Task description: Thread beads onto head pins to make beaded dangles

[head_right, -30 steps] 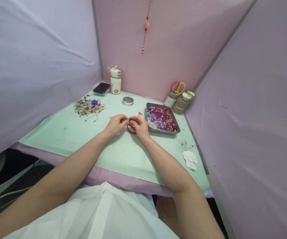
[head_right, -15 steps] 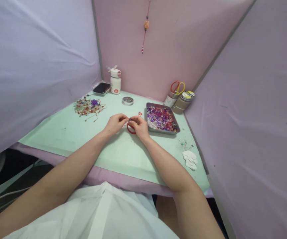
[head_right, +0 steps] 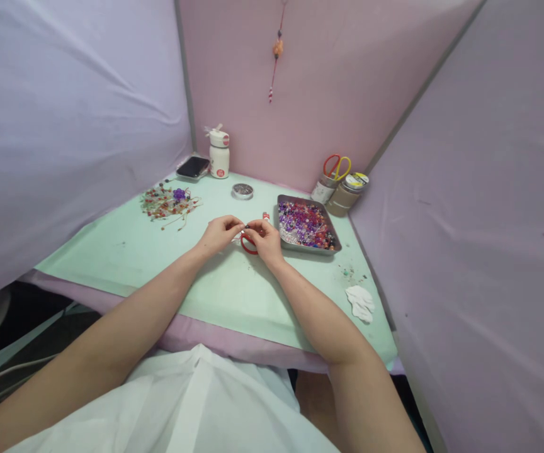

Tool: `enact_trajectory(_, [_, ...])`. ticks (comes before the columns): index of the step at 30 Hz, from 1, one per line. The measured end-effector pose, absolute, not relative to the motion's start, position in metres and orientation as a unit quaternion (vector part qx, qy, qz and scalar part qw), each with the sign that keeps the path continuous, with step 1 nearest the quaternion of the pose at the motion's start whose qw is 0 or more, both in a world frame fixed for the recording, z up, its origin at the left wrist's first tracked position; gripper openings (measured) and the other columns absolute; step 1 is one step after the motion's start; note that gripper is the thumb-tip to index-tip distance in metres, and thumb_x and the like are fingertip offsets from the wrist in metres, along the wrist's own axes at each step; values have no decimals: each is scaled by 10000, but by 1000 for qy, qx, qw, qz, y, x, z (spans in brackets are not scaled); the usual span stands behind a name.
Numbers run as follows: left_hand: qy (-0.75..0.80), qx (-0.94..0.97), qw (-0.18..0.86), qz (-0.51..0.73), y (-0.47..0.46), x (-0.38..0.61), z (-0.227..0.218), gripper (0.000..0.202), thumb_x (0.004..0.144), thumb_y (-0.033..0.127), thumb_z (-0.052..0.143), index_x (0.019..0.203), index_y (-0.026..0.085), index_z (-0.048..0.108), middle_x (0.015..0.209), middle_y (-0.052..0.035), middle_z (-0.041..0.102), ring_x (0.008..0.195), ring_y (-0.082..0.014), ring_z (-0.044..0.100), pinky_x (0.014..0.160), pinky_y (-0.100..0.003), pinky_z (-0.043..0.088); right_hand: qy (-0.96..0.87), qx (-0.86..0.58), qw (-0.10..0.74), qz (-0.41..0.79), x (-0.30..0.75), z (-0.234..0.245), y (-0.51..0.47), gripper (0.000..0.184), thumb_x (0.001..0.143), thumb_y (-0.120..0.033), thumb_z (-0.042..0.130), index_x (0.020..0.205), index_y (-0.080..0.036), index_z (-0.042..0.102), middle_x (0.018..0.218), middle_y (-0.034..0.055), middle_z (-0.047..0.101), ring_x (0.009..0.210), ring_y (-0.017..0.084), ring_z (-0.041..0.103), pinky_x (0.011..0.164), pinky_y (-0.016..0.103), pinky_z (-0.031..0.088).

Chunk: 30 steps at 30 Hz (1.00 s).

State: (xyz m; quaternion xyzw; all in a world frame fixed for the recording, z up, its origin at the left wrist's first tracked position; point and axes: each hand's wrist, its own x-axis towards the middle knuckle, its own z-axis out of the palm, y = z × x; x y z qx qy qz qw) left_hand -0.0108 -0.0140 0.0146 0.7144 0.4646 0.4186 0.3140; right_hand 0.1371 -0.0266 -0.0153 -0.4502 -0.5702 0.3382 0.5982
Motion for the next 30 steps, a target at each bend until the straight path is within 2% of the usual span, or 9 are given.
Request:
enact_trajectory(5, [452, 710, 319, 436, -13, -10, 14, 234, 813, 330, 495, 841, 154, 647, 774, -25, 657, 719, -146, 551, 691, -265, 420, -563, -446, 604, 346, 137, -16, -26, 195, 652, -327, 689, 785, -202, 620, 795, 0, 637, 719, 145, 591, 708, 303, 506])
enact_trajectory(14, [450, 730, 291, 424, -12, -11, 12, 173, 813, 291, 472, 747, 171, 577, 707, -2, 600, 675, -137, 502, 643, -261, 377, -566, -445, 605, 341, 139, -21, -22, 229, 649, -352, 699, 808, -203, 628, 827, 10, 645, 745, 148, 595, 719, 303, 508])
enact_trajectory(30, [439, 751, 275, 410, -14, -10, 12, 159, 818, 268, 477, 748, 172, 582, 705, -5, 595, 672, -141, 495, 649, -269, 381, -588, -449, 592, 319, 138, -18, -25, 212, 673, -358, 688, 805, -204, 628, 840, 21, 656, 775, 166, 607, 765, 335, 514])
